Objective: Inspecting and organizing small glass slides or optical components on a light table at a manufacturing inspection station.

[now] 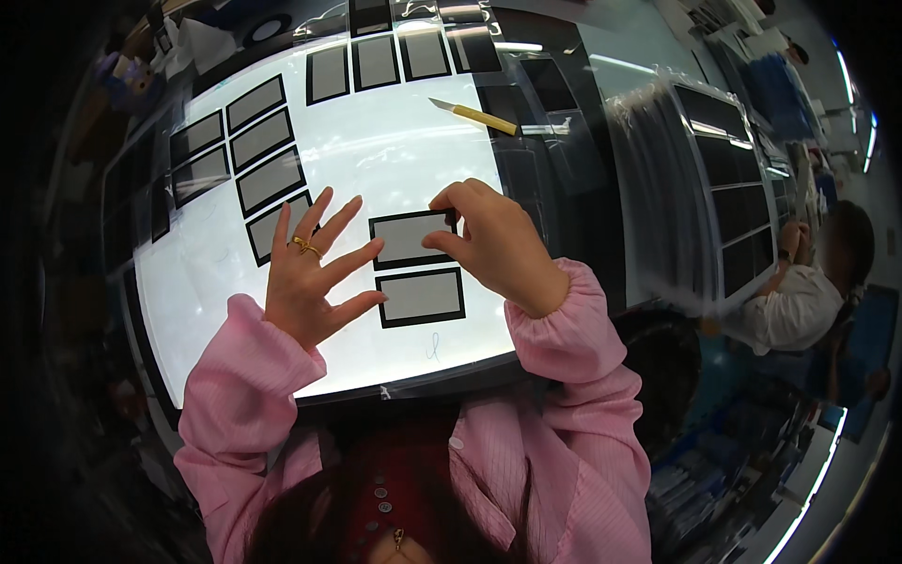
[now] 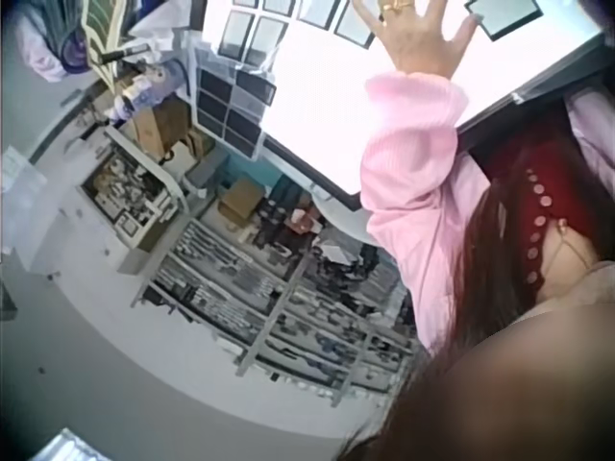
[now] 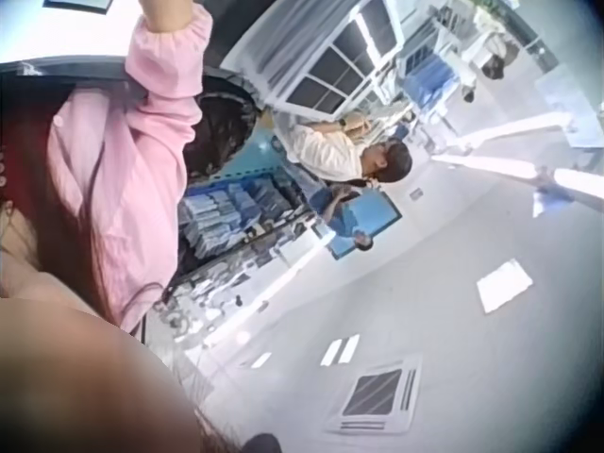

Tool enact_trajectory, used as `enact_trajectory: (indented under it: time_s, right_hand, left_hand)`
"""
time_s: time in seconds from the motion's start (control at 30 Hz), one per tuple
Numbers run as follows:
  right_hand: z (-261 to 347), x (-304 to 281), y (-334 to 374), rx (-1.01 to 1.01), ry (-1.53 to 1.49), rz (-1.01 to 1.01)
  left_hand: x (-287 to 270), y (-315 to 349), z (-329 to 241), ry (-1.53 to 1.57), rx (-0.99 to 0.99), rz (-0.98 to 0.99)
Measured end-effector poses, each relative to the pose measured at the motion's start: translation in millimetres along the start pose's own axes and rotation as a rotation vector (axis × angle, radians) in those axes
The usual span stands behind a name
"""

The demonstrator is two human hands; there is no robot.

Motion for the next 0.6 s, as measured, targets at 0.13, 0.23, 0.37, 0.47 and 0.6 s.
enact_trajectory:
  time_s: [0.13,0.23,0.37,0.47,0.6]
  right_hand:
    - [1.1,-0.9,2.9,-0.05,0.143,-0.074]
    - [2.4,-1.5,1.9,-0.1,0.224,-0.103]
    - [-0.1,-0.5,-0.4,-0.09,0.208,-0.073]
    - [-1.8,0.2,-1.2,-0.105,0.202,-0.078]
    - [-2.7,-0.5,-2.6,-0.105,0.2,-0.076]
  left_hand:
    - [0.0,-0.8,-1.2,0.009,0.01,0.005]
    - [-0.2,-0.3,-1.3,0.005,0.013,0.004]
    - [-0.9,0.0,-0.9,0.011,0.018,-0.008]
    - [-0.3,0.6,0.0,0.011,0.022,-0.014]
    - [-1.2,0.8,-0.4,0.012,0.017,-0.009]
Point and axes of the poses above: each hand's wrist, its own y-axis away from the middle knuckle, its own x-axis out of the palm, z = x × y, the point moved 5 cm from there along -y, towards the middle knuckle, and after that the axes turned 7 degrees about x, right-handed, at the moved point
